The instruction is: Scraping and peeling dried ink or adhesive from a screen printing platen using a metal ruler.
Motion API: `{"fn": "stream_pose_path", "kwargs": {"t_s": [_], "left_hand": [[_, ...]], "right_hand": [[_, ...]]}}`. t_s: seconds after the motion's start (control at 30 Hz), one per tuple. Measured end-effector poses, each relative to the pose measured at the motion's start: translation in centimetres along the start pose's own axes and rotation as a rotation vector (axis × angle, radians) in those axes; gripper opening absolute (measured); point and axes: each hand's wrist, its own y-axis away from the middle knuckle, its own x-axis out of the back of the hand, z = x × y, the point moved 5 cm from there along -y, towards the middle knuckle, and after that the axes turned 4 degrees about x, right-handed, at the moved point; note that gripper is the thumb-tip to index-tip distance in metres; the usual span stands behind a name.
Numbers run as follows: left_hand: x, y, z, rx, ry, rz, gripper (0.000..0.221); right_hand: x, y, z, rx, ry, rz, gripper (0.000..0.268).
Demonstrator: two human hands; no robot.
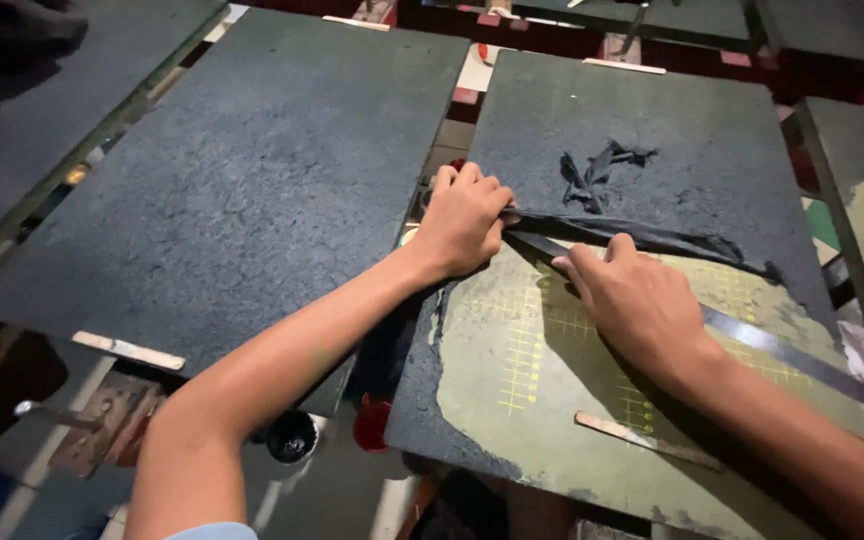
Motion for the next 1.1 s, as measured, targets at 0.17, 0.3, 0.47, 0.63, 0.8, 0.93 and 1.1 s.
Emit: {"fn": "stream_pose_path", "kwargs": {"t_s": [0.17, 0.3, 0.47, 0.63, 0.8, 0.93, 1.1], "left_hand": [[-0.7, 0.3, -0.3, -0.062, -0.085, 0.106, 0.014], [1.0, -0.3, 0.8, -0.031, -0.109, -0.028, 0.006], [0.3, -0.5, 0.2, 0.030, -0.091, -0.058, 0.018], [2.1, -2.0, -0.3, 0.352, 0.256, -0.451, 0.060], [5.5, -3.9, -0.1, 0.489, 0.413, -0.359, 0.075], [4.1, -4.8, 3.5, 0.093, 0.219, -0.319, 0.067], [-2.3, -5.8, 7.3, -0.028, 0.030, -0.301, 0.080]], "right_hand": [[0.2, 1.1, 1.8, -0.079, -0.004, -0.123, 0.028], [3.0, 1.9, 3.1, -0.222, 0.014, -0.438, 0.035], [4.8, 3.3, 5.1, -0.402, 0.000, -0.502, 0.044], [4.4, 4.8, 9.3, -0.459, 0.070, -0.474, 0.050], [3.6, 6.2, 11.6, -0.367, 0.104, -0.223, 0.041], [2.2, 5.8, 12.4, -0.307, 0.127, -0.106, 0.037], [1.9, 4.5, 13.0, -0.180, 0.185, 0.086, 0.033]]}}
